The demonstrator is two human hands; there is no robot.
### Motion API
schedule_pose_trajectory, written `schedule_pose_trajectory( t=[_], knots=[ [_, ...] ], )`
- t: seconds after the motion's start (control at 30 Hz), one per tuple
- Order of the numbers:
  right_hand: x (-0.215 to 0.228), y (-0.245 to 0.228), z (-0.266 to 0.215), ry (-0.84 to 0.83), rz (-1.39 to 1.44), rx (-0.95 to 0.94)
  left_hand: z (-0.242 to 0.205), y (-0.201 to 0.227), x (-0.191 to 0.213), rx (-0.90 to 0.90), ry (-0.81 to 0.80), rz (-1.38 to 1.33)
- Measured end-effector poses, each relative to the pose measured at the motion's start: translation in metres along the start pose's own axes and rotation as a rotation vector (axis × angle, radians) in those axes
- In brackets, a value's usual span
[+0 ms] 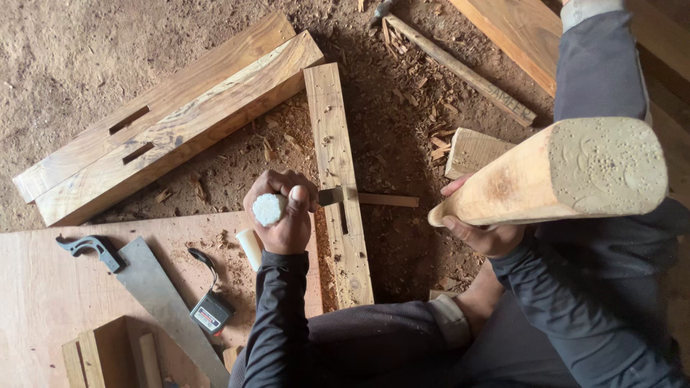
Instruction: The person uses a chisel and a wooden mallet to carve a groove into a wooden frame. They repeatedly strike the chisel with the mallet to remove wood chips and deepen the groove.
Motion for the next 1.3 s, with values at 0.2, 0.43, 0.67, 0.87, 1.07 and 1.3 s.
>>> schedule_pose_trajectory(
  t=[0.2,0.43,0.67,0.87,1.07,1.3],
  knots=[
    [0.0,-0.006,0.001,0.002,-0.049,0.002,0.0,-0.004,0.002,-0.01,-0.01,-0.059],
    [0.0,-0.006,0.004,-0.007,-0.017,0.007,0.001,-0.007,0.005,-0.02,0.007,-0.106],
    [0.0,-0.008,0.003,0.004,-0.06,0.012,-0.005,-0.01,0.003,-0.062,0.06,-0.058],
    [-0.001,-0.007,0.004,0.009,-0.028,-0.002,-0.002,-0.019,0.006,-0.069,0.097,-0.013],
    [-0.001,-0.009,0.003,-0.006,0.042,-0.059,0.021,-0.026,0.004,-0.017,0.12,0.312],
    [0.0,-0.005,0.003,0.004,0.066,0.006,0.023,-0.025,-0.003,0.024,-0.084,0.401]
  ],
)
Point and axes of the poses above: each hand's wrist, its own z-axis towards the middle knuckle, its own x-axis out of the back of the hand, y = z × x, the point moved 1 cm from there along z, towards the middle knuckle, and after that the axes turned 5 degrees about z, right-handed, at the moved point
